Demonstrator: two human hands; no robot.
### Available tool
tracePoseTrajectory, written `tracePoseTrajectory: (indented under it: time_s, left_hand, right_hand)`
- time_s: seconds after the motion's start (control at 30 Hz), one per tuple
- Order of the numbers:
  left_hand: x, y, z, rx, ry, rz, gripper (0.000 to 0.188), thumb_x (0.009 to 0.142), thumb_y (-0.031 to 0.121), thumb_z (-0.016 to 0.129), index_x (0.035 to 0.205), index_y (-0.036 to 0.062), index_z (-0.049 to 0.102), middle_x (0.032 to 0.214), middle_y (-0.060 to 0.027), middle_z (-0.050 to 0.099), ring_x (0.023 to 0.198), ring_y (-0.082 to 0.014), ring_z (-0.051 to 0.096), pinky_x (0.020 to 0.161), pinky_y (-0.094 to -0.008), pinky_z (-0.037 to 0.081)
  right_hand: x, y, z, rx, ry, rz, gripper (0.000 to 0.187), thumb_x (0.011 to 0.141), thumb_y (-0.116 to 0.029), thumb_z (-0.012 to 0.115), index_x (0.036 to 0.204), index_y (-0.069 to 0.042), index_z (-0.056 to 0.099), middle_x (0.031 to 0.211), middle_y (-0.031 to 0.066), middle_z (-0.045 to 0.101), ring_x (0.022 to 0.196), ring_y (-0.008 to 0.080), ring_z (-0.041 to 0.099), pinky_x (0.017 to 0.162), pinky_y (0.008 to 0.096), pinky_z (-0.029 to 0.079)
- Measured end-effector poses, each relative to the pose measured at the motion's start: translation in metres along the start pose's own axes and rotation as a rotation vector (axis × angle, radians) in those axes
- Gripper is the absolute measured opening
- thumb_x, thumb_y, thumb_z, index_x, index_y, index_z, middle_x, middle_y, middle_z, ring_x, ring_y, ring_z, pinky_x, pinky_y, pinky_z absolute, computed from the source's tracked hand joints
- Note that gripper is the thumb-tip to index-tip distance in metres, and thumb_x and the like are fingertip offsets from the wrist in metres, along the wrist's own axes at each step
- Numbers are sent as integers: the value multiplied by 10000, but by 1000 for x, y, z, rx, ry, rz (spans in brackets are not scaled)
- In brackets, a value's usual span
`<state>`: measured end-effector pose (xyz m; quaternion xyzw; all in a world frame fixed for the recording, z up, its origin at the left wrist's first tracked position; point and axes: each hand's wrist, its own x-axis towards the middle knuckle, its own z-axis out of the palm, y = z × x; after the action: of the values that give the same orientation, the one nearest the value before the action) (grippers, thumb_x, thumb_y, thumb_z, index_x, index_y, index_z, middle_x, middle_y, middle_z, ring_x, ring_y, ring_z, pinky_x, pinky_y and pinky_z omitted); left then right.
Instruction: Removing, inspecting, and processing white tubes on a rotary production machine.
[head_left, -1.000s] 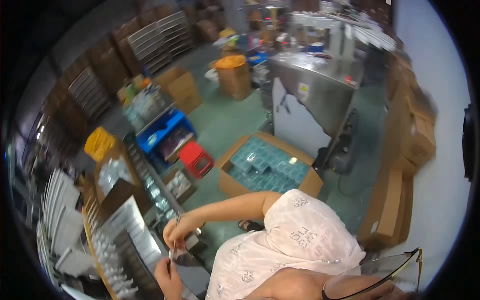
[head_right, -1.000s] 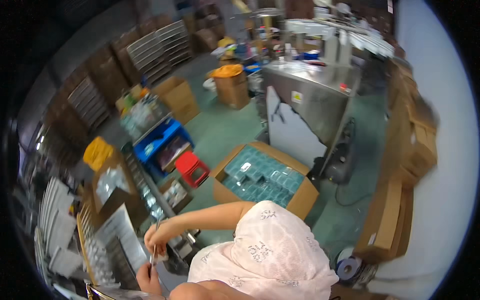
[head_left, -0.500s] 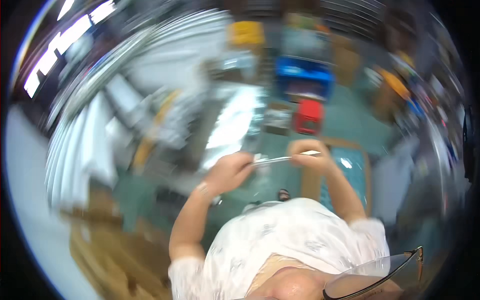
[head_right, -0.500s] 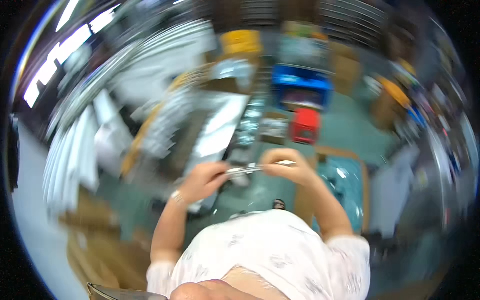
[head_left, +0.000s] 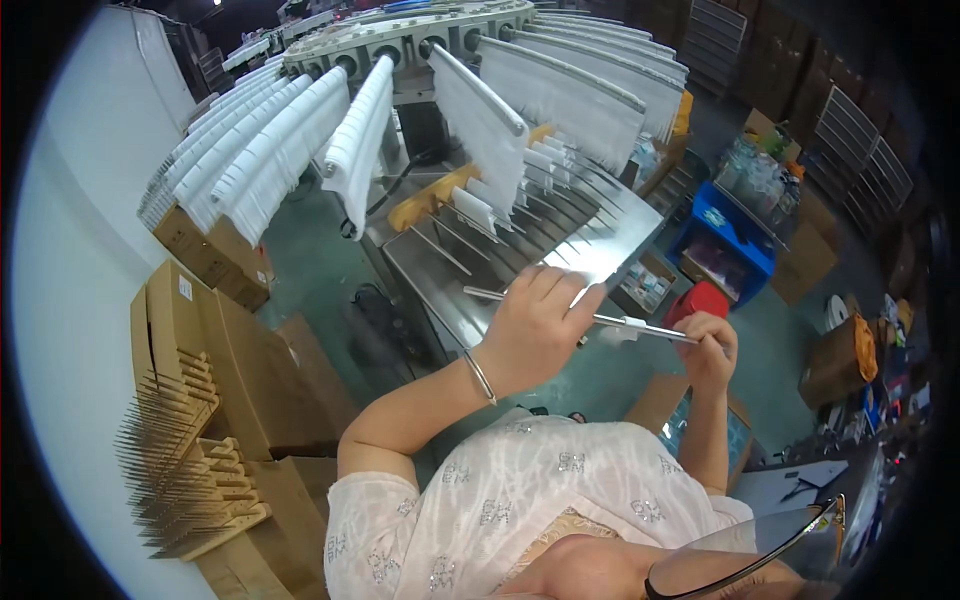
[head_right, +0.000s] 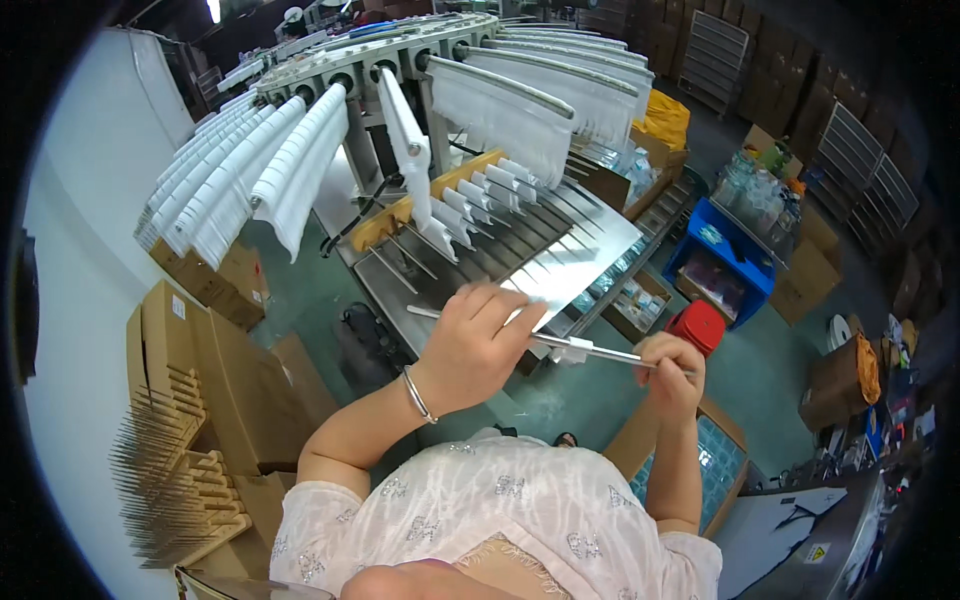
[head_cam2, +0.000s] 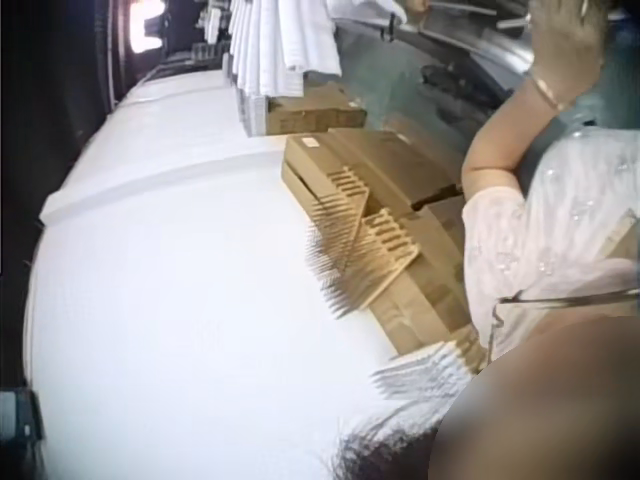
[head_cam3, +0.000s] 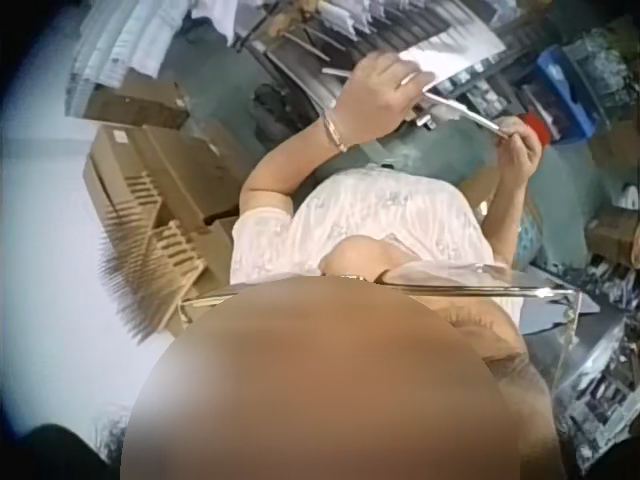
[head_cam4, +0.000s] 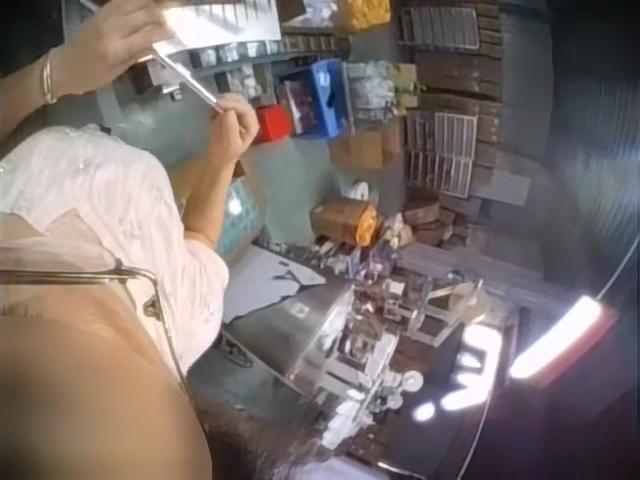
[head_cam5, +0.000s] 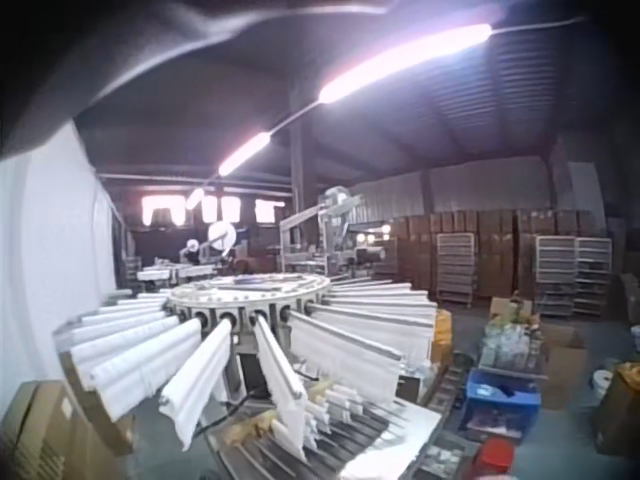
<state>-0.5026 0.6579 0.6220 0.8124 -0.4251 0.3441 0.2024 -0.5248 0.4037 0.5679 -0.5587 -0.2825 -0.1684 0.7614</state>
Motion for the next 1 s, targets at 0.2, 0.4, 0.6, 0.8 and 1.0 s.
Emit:
tracePoseTrajectory:
  time_s: [0.2,0.4,0.6,0.8,1.0]
  left_hand:
    - [-3,-15,41,-1250,-819,-572,455,846,33,364,1288,56,261,754,-55,544,597,-71,494,539,-209,399]
    - [0,-12,71,-1863,-422,-828,570,832,5,398,1335,109,150,930,-167,552,764,-172,569,694,-273,464]
    - [12,-10,87,-2049,177,-917,423,845,-9,379,1235,120,280,1003,-194,537,918,-265,561,771,-366,478]
    - [0,-3,51,-1490,116,-874,470,855,71,417,1270,28,200,892,-160,580,723,-178,599,668,-269,493]
    - [-67,-73,72,-1143,610,-1032,298,854,149,403,1131,53,349,571,-7,441,422,-57,382,392,-163,315]
  right_hand:
    - [30,-5,8,-88,49,395,330,812,-195,505,1077,-15,426,658,51,486,557,92,436,492,193,342]
    - [-14,30,-9,-577,245,17,295,760,-30,521,1046,-39,447,723,28,487,621,80,452,543,185,362]
    - [-23,33,43,-879,-371,-283,307,637,-32,629,931,-56,545,748,77,509,615,226,489,558,333,394]
    - [-3,26,42,-825,-188,-438,266,657,42,565,921,31,530,717,107,529,568,215,487,491,288,391]
    - [9,-26,28,-692,-356,-362,201,689,62,512,888,47,536,608,86,541,495,184,502,451,257,399]
